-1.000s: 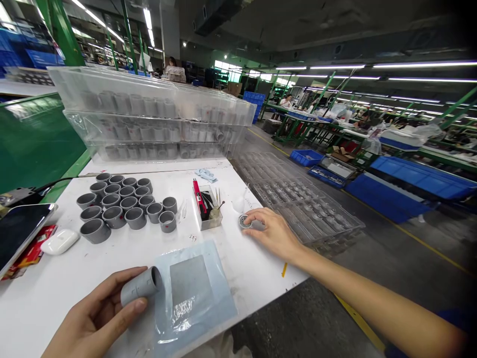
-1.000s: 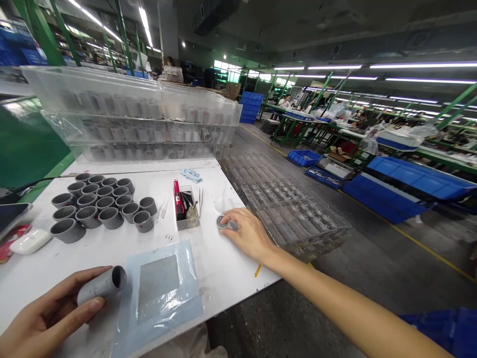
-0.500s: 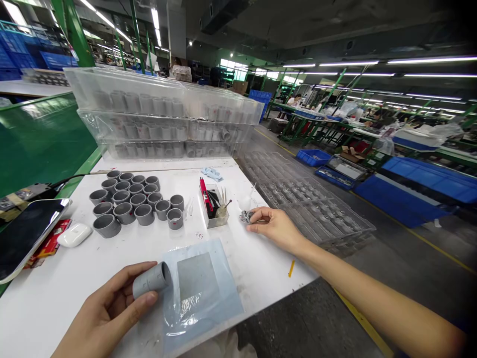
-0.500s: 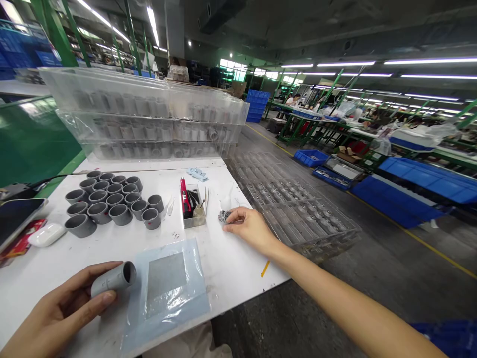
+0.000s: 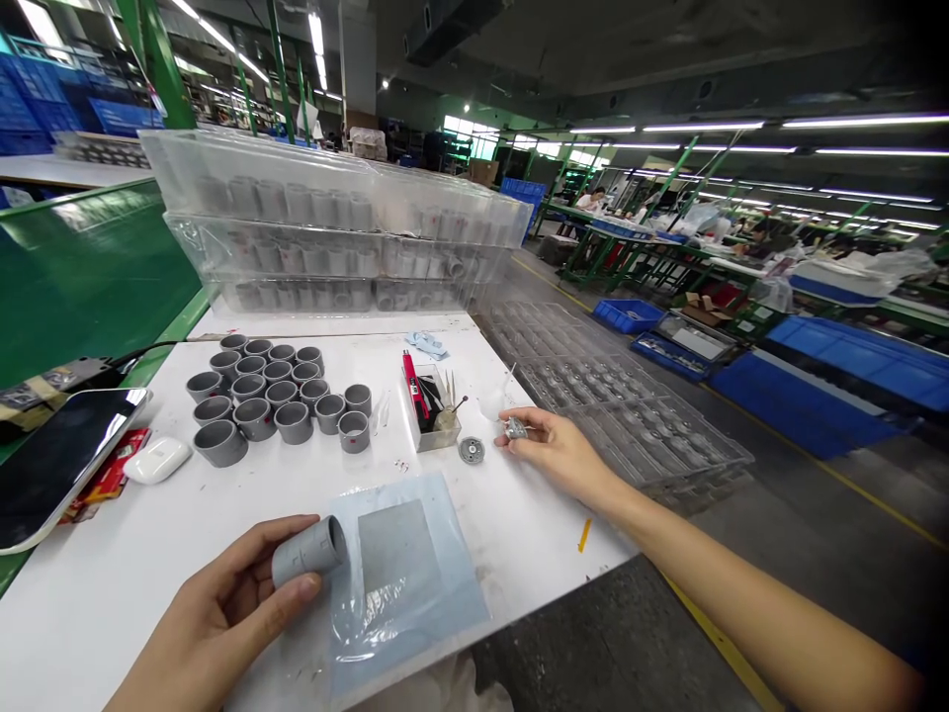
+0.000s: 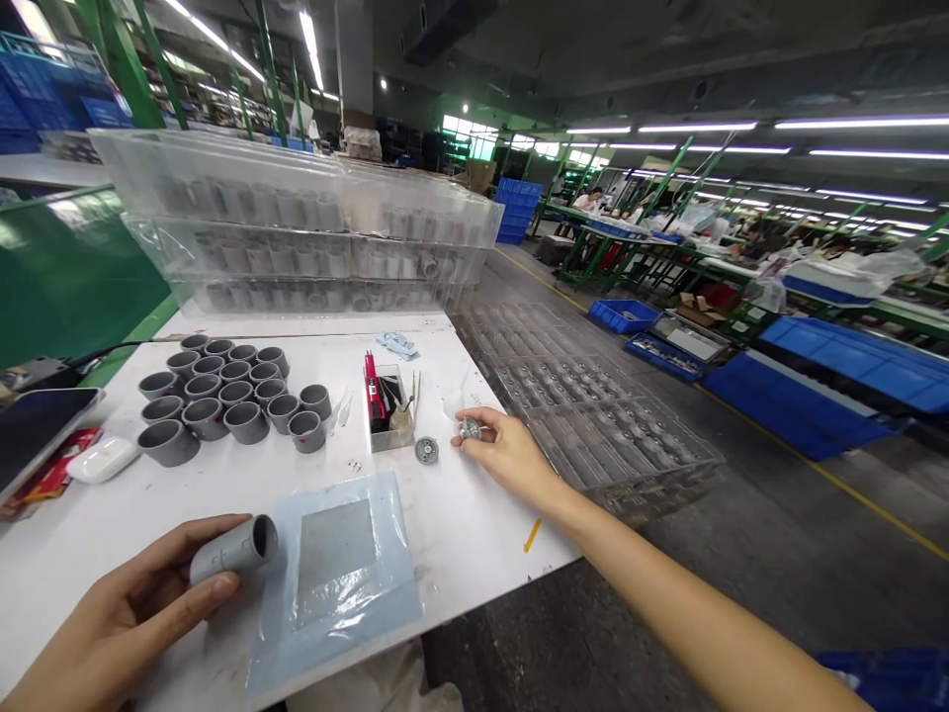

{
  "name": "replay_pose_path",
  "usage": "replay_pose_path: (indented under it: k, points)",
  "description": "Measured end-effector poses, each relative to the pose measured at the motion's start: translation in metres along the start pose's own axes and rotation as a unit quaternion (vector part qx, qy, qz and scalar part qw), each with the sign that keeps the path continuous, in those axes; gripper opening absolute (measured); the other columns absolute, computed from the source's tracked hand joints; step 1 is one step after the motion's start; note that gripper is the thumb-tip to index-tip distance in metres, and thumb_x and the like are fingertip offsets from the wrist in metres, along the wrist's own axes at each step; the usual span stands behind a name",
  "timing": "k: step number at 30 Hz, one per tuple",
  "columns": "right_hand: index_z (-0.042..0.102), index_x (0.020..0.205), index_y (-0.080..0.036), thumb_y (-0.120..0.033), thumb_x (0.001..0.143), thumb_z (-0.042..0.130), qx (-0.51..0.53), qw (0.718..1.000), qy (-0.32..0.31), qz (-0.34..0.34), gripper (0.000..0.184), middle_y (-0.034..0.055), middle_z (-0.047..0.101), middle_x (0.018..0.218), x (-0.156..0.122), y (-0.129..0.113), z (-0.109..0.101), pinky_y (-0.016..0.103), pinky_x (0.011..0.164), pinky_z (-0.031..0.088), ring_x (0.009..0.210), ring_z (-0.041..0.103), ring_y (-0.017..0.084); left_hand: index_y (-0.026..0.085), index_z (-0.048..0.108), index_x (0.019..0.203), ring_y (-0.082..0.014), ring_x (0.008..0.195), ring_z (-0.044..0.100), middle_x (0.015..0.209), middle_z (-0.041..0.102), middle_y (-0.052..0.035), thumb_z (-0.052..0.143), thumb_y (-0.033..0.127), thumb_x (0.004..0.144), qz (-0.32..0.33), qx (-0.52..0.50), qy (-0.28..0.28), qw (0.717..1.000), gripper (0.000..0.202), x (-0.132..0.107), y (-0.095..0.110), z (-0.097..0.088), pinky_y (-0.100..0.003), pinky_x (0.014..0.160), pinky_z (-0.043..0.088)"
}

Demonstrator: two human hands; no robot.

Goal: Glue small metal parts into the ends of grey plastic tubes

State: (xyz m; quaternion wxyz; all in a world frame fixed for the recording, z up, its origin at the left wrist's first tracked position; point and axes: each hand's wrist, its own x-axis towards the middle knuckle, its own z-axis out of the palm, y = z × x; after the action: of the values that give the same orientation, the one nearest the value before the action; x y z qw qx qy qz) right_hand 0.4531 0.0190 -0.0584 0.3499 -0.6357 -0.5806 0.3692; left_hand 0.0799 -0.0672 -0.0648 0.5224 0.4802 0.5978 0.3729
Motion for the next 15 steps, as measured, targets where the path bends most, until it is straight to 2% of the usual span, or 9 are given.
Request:
replay_pose_path:
  k: [3, 5, 8, 10, 12, 15]
  points:
    - [0.064, 0.124, -0.021, -0.036, 0.073, 0.080, 0.000, 1.000, 0.015, -0.017, 0.055, 0.0097, 0.072, 0.117, -0.008, -0.005, -0.002, 0.042, 0.098, 0.054, 0.109, 0.069, 0.027, 0.030, 0.072, 0.115, -0.0210, 0.092, 0.073, 0.096, 0.078, 0.0009, 0.080, 0.059, 0.075, 0.003, 0.001, -0.003, 1.000, 0.051, -0.001, 0.001, 0.000, -0.019, 0.083, 0.060]
    - [0.066, 0.119, -0.020, -0.039, 0.073, 0.083, -0.007, 1.000, 0.007, -0.021, 0.053, 0.0101, 0.072, 0.116, -0.017, -0.013, -0.004, 0.040, 0.097, 0.054, 0.107, 0.068, 0.027, 0.030, 0.072, 0.115, -0.0210, 0.091, 0.073, 0.094, 0.077, 0.0014, 0.081, 0.058, 0.074, 0.006, 0.003, 0.001, 1.000, 0.051, -0.001, 0.002, 0.000, -0.020, 0.083, 0.060]
    - [0.069, 0.111, -0.019, -0.048, 0.082, 0.077, -0.024, 0.999, -0.020, -0.014, 0.042, 0.0090, 0.074, 0.103, -0.033, -0.026, -0.008, 0.036, 0.083, 0.056, 0.094, 0.070, 0.023, 0.030, 0.073, 0.113, -0.0248, 0.094, 0.074, 0.067, 0.066, 0.0040, 0.082, 0.058, 0.073, 0.008, -0.007, 0.005, 1.000, 0.050, -0.002, 0.003, 0.002, -0.023, 0.085, 0.061]
    - [0.070, 0.101, -0.017, -0.054, 0.092, 0.064, -0.043, 0.998, -0.055, 0.009, 0.038, 0.0070, 0.074, 0.089, -0.042, -0.033, -0.008, 0.031, 0.073, 0.053, 0.080, 0.067, 0.018, 0.030, 0.073, 0.113, -0.0260, 0.096, 0.074, 0.064, 0.064, 0.0045, 0.082, 0.059, 0.073, 0.008, -0.007, 0.008, 1.000, 0.050, -0.002, 0.002, 0.003, -0.025, 0.084, 0.062]
    - [0.066, 0.088, -0.016, -0.057, 0.097, 0.055, -0.052, 0.991, -0.112, 0.048, 0.043, 0.0047, 0.072, 0.078, -0.050, -0.034, -0.003, 0.027, 0.066, 0.048, 0.066, 0.061, 0.014, 0.031, 0.074, 0.113, -0.0256, 0.096, 0.075, 0.072, 0.070, 0.0035, 0.081, 0.059, 0.074, 0.010, -0.001, 0.013, 1.000, 0.049, -0.001, 0.000, 0.003, -0.025, 0.084, 0.063]
    - [0.062, 0.081, -0.017, -0.058, 0.097, 0.055, -0.048, 0.975, -0.192, 0.097, 0.045, 0.0029, 0.071, 0.070, -0.060, -0.031, 0.010, 0.026, 0.058, 0.043, 0.055, 0.054, 0.012, 0.031, 0.075, 0.113, -0.0265, 0.097, 0.076, 0.069, 0.069, 0.0034, 0.082, 0.055, 0.076, 0.043, 0.011, 0.019, 0.999, 0.044, 0.002, -0.011, -0.001, -0.026, 0.084, 0.064]
